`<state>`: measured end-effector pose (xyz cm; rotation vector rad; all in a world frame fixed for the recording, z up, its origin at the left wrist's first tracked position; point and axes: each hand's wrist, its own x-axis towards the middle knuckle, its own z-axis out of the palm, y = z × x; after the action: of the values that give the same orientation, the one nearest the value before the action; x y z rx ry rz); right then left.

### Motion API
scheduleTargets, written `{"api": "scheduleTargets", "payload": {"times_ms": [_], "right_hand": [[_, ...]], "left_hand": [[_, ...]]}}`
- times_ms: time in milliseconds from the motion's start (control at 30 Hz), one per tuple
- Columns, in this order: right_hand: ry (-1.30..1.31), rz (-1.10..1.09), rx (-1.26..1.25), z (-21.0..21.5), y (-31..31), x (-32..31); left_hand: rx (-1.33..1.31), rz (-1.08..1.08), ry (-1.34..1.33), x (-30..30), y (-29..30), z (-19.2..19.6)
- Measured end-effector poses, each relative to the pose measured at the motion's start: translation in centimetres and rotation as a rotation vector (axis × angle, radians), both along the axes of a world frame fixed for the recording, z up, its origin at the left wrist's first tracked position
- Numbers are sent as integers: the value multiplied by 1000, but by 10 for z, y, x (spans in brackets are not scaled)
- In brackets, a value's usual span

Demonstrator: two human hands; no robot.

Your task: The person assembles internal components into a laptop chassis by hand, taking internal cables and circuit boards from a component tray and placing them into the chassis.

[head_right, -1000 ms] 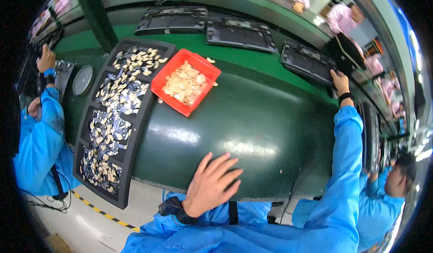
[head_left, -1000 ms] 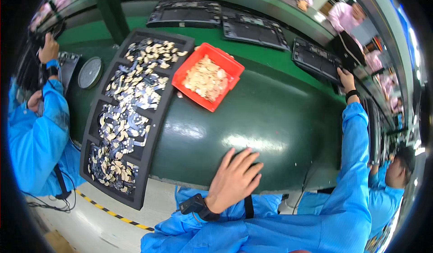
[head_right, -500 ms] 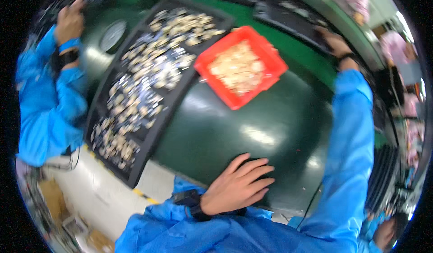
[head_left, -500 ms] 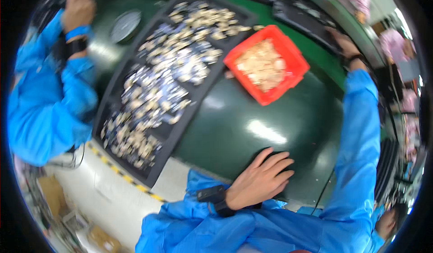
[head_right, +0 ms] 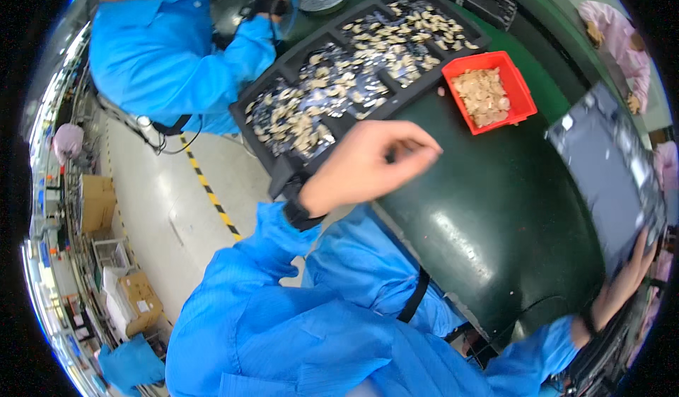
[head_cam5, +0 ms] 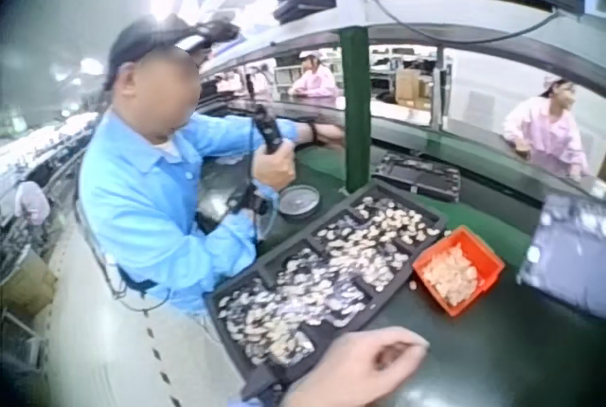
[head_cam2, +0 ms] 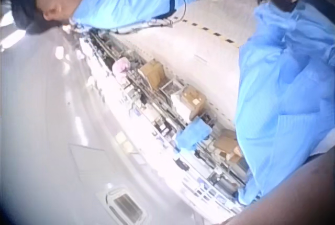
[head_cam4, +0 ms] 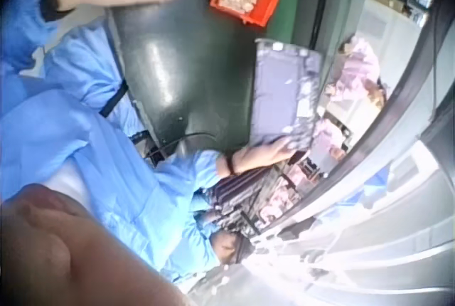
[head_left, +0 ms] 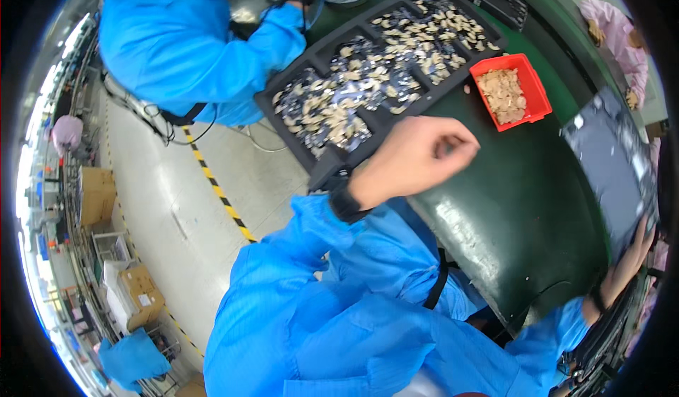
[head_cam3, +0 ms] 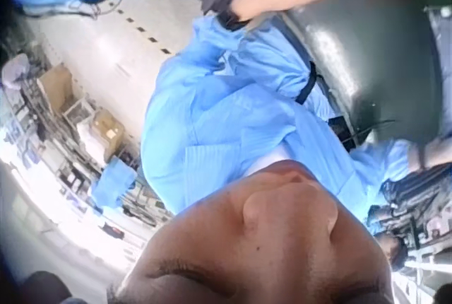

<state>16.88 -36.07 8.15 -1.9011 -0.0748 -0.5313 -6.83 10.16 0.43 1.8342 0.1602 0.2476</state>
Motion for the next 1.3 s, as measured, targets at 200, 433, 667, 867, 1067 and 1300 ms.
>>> {"api": "scheduleTargets", "payload": {"times_ms": [200,433,667,867,1067,1300], "right_hand": [[381,0,-48,-92,-28,-132],[-13,408,-333,-44,120,-196],[-367,1185,-932,-26,280,-212],[-441,1339,-923,-18,294,-202],[-156,1713,-756,-7,298,-180],[287,1866,-498,-18,300,-177]], "left_hand": [[235,-503,-116,20,-61,-48],[837,-659,-153,25,-107,-46],[889,-826,-345,-15,-68,-8],[864,-920,-489,-28,-53,-7],[788,-1077,-712,-30,-97,-11],[783,-1179,-888,-35,-165,1]]}}
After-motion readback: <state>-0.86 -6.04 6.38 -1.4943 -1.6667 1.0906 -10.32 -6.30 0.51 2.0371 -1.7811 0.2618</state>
